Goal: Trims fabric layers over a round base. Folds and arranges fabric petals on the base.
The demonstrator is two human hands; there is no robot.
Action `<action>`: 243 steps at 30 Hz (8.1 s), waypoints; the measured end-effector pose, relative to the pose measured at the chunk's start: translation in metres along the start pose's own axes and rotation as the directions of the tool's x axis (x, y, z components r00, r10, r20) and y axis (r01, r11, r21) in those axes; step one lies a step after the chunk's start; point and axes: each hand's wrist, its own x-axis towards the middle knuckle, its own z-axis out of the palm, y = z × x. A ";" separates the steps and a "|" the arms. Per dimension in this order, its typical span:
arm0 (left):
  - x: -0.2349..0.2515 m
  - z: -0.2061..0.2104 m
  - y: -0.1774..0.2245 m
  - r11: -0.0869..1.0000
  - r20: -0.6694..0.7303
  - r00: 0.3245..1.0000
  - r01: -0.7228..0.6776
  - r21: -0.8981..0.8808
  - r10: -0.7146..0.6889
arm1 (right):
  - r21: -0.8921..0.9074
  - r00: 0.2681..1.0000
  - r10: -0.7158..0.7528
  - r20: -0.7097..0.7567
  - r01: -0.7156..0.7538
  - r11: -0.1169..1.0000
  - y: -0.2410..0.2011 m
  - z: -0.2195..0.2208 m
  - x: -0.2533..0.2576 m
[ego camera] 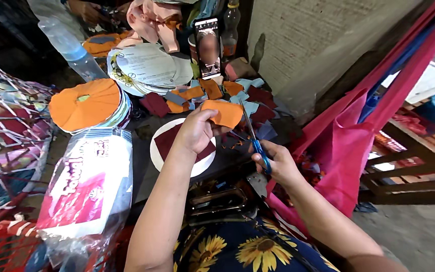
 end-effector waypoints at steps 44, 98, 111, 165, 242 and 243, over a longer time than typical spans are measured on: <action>-0.138 -0.041 -0.074 0.895 -0.173 0.887 -0.388 0.220 0.427 | 0.105 0.968 -0.162 0.190 0.144 0.984 -0.058 0.082 -0.010; -0.158 -0.067 -0.077 0.941 -0.093 0.959 -0.241 0.236 0.269 | 0.440 0.977 0.059 0.205 -0.146 0.886 -0.063 0.108 -0.002; -0.163 -0.085 -0.052 0.514 -0.328 0.865 0.098 0.852 0.380 | -0.045 0.941 0.026 0.336 -0.012 0.999 -0.065 0.112 0.035; -0.150 -0.115 -0.057 0.508 -0.295 0.661 -0.152 0.848 0.690 | -0.254 0.846 -0.256 0.468 0.406 0.878 -0.068 0.147 0.042; -0.170 -0.092 -0.081 0.615 -0.298 0.880 0.009 0.788 0.369 | -0.211 0.890 -0.174 0.422 0.283 0.936 -0.059 0.109 0.026; -0.169 -0.091 -0.077 0.578 -0.307 0.869 0.030 0.815 0.388 | -0.215 0.899 -0.169 0.404 0.273 0.938 -0.059 0.111 0.029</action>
